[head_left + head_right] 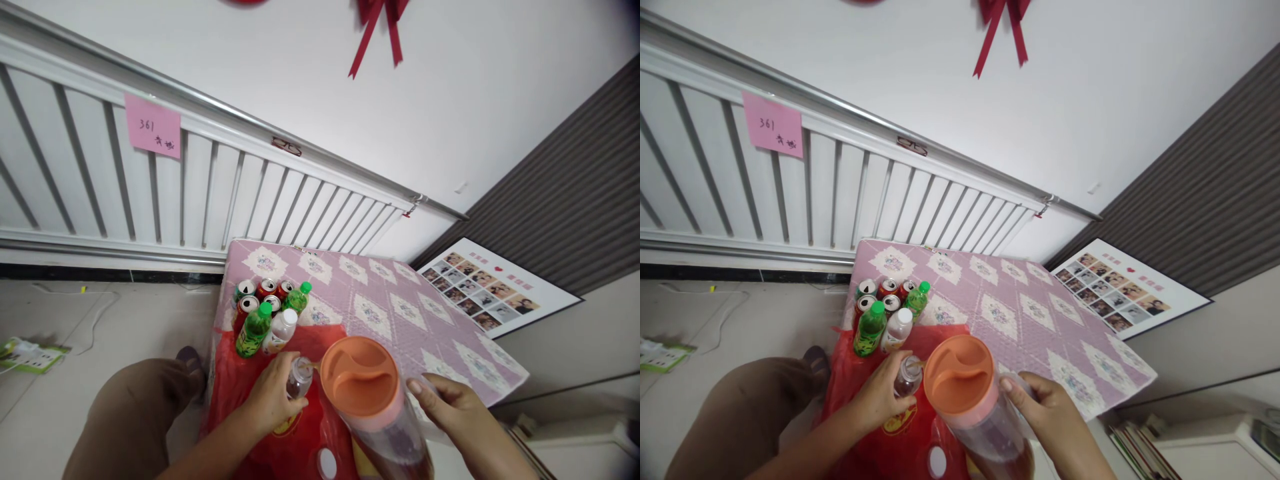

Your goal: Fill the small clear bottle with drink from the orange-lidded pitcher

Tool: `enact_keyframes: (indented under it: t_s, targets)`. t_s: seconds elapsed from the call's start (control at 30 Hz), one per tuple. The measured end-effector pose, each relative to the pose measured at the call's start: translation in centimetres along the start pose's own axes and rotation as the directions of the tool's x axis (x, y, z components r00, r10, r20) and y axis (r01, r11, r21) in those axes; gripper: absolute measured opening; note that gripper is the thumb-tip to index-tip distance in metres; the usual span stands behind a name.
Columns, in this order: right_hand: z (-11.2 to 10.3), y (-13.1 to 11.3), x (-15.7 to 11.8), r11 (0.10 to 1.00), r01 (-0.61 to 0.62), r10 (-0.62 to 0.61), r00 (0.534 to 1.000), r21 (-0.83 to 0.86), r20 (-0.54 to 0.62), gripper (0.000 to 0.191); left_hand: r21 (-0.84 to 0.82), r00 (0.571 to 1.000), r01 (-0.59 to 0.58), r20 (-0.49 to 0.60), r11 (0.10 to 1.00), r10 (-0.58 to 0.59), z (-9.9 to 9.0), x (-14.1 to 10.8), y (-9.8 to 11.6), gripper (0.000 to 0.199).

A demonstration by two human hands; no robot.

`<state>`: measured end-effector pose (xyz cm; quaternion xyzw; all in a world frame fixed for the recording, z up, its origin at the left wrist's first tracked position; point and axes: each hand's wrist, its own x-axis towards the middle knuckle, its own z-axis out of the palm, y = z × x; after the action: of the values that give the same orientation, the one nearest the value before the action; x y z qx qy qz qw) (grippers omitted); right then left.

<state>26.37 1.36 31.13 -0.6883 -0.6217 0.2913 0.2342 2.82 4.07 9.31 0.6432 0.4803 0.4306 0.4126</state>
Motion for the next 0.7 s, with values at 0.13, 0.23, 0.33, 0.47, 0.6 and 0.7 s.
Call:
enact_keyframes:
  t_s: [0.13, 0.23, 0.33, 0.47, 0.6, 0.7]
  targets:
    - [-0.08, -0.18, -0.06, 1.000, 0.000, 0.000, 1.000, 0.004, 0.001, 0.055, 0.003, 1.000, -0.007, 0.006, 1.000, 0.007, -0.01, 0.04, 0.07, 0.074]
    - [-0.06, -0.33, -0.07, 1.000, -0.002, 0.002, 1.000, 0.003, 0.004, 0.055, 0.004, 1.000, -0.008, 0.001, 1.000, 0.008, 0.04, 0.00, 0.05, 0.074]
    - [-0.04, -0.43, -0.06, 1.000, -0.004, 0.004, 1.000, 0.001, -0.009, 0.055, 0.001, 1.000, -0.011, -0.005, 1.000, 0.011, 0.12, -0.04, -0.10, 0.074]
    - [-0.05, -0.47, -0.11, 1.000, -0.002, 0.002, 1.000, -0.011, 0.003, 0.055, 0.001, 1.000, -0.014, -0.006, 1.000, 0.014, 0.21, -0.05, -0.32, 0.074]
    - [-0.03, -0.17, -0.06, 1.000, -0.016, 0.016, 1.000, -0.024, -0.002, 0.055, 0.000, 1.000, -0.013, -0.007, 1.000, 0.013, 0.22, -0.04, -0.31, 0.074]
    - [0.01, 0.11, 0.09, 0.999, -0.017, 0.017, 1.000, -0.027, 0.007, 0.056, 0.002, 1.000, -0.015, -0.006, 1.000, 0.015, 0.17, -0.04, -0.20, 0.074]
